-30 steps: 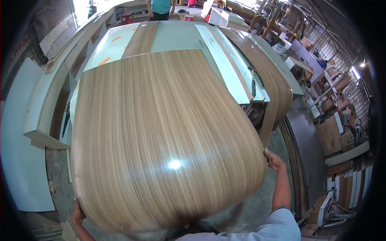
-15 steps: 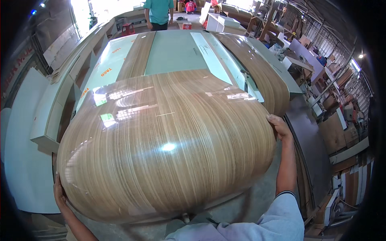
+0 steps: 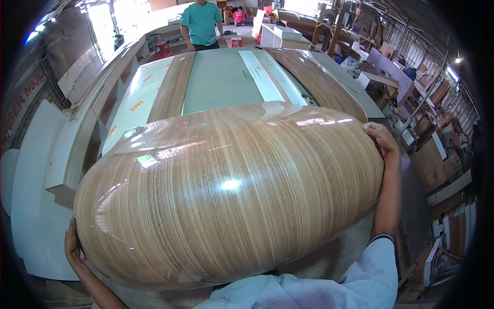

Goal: The person applies wood-grain laminate sheets onto large furniture panels by hand, smoothing the surface with their palms and using a hammer to tap the edges for a secure fit.

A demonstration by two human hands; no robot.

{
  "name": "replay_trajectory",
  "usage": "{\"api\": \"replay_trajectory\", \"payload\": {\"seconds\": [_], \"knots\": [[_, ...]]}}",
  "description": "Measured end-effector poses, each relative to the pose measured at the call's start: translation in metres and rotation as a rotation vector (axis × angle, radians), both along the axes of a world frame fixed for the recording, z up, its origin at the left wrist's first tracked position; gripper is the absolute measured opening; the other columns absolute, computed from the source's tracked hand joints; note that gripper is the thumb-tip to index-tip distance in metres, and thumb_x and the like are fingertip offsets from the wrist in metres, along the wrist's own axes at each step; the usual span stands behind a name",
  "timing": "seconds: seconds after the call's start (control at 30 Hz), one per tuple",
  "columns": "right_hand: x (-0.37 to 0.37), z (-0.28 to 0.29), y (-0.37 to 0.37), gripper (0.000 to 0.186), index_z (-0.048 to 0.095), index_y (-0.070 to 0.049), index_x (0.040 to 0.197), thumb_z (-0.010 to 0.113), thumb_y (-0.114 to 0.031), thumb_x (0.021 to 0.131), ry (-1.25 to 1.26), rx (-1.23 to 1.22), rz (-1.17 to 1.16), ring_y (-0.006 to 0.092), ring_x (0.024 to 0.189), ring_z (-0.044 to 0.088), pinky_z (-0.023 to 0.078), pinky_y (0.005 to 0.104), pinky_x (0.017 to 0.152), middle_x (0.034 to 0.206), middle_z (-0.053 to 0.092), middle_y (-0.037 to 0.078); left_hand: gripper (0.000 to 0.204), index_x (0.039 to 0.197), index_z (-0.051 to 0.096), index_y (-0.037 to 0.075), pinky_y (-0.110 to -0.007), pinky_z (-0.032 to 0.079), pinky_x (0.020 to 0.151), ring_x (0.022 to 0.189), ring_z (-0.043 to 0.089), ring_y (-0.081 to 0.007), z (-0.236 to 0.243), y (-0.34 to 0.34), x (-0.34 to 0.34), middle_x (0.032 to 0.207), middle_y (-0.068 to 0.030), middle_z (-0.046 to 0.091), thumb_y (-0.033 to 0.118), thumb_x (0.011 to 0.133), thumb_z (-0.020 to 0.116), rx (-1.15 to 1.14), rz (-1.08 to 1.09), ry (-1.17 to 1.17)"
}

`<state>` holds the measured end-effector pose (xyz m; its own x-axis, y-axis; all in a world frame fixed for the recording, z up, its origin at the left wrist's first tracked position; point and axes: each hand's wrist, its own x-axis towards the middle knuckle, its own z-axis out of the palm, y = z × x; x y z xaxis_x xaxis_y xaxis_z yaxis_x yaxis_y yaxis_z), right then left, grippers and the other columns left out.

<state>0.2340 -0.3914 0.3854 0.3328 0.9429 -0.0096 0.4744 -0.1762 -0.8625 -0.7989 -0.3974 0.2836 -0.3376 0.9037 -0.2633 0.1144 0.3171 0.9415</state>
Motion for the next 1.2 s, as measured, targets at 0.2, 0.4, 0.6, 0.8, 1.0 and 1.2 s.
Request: {"api": "replay_trajectory", "payload": {"seconds": [0.2,0.4,0.6,0.8,1.0,1.2], "knots": [[0.017,-0.019,0.033,0.017,0.068,-0.006,0.098,0.064,-0.021,0.093,0.050,-0.050,-0.105,0.0094,0.083,0.057,0.044,0.0263,0.078,0.090,0.065,-0.001,0.058,0.117,0.063,-0.001,-0.037,0.049,0.078,0.091,0.063,-0.0216,-0.040,0.054,0.026,0.103,-0.0117,0.067,0.052,0.093,0.060,-0.253,0.000,0.150],[0.051,-0.153,0.081,0.022,0.069,-0.001,0.107,0.061,-0.016,0.094,-0.037,-0.018,-0.201,0.0125,0.093,0.059,0.045,0.0276,0.086,0.098,0.068,0.001,0.052,0.109,0.069,-0.004,-0.034,0.050,0.072,0.085,0.064,-0.0193,-0.130,0.139,0.049,0.097,-0.0099,0.069,0.045,0.093,0.062,-0.069,0.087,0.093],[0.043,-0.220,0.133,0.024,0.070,0.002,0.107,0.059,-0.013,0.091,-0.146,-0.273,-0.147,0.0175,0.093,0.061,0.045,0.0315,0.087,0.101,0.071,0.009,0.057,0.115,0.068,-0.006,-0.033,0.049,0.074,0.086,0.062,-0.0186,-0.159,0.197,0.055,0.100,-0.0110,0.069,0.046,0.092,0.064,-0.041,0.114,0.211],[0.037,-0.262,0.122,0.025,0.068,0.002,0.105,0.055,-0.017,0.094,-0.202,-0.430,-0.102,0.0155,0.091,0.060,0.045,0.0311,0.086,0.097,0.068,0.007,0.064,0.093,0.070,-0.009,-0.035,0.045,0.067,0.074,0.055,-0.0170,-0.176,0.212,0.049,0.082,-0.0092,0.066,0.055,0.088,0.067,-0.157,0.206,0.519],[0.052,-0.289,0.133,0.033,0.065,0.003,0.112,0.054,-0.022,0.094,-0.253,-0.296,-0.126,0.0250,0.102,0.063,0.045,0.0353,0.091,0.108,0.069,0.016,0.066,0.079,0.064,-0.006,-0.037,0.042,0.063,0.068,0.049,-0.0177,-0.177,0.215,0.072,0.072,-0.0059,0.059,0.059,0.083,0.070,-0.092,0.205,0.526],[0.047,-0.285,0.139,0.034,0.065,0.005,0.114,0.053,-0.022,0.096,-0.145,-0.314,-0.108,0.0239,0.102,0.063,0.045,0.0353,0.092,0.107,0.069,0.016,0.058,0.072,0.062,-0.001,-0.036,0.041,0.061,0.067,0.047,-0.0170,-0.161,0.231,0.060,0.071,-0.0046,0.055,0.056,0.083,0.072,-0.024,0.316,0.529]]}}
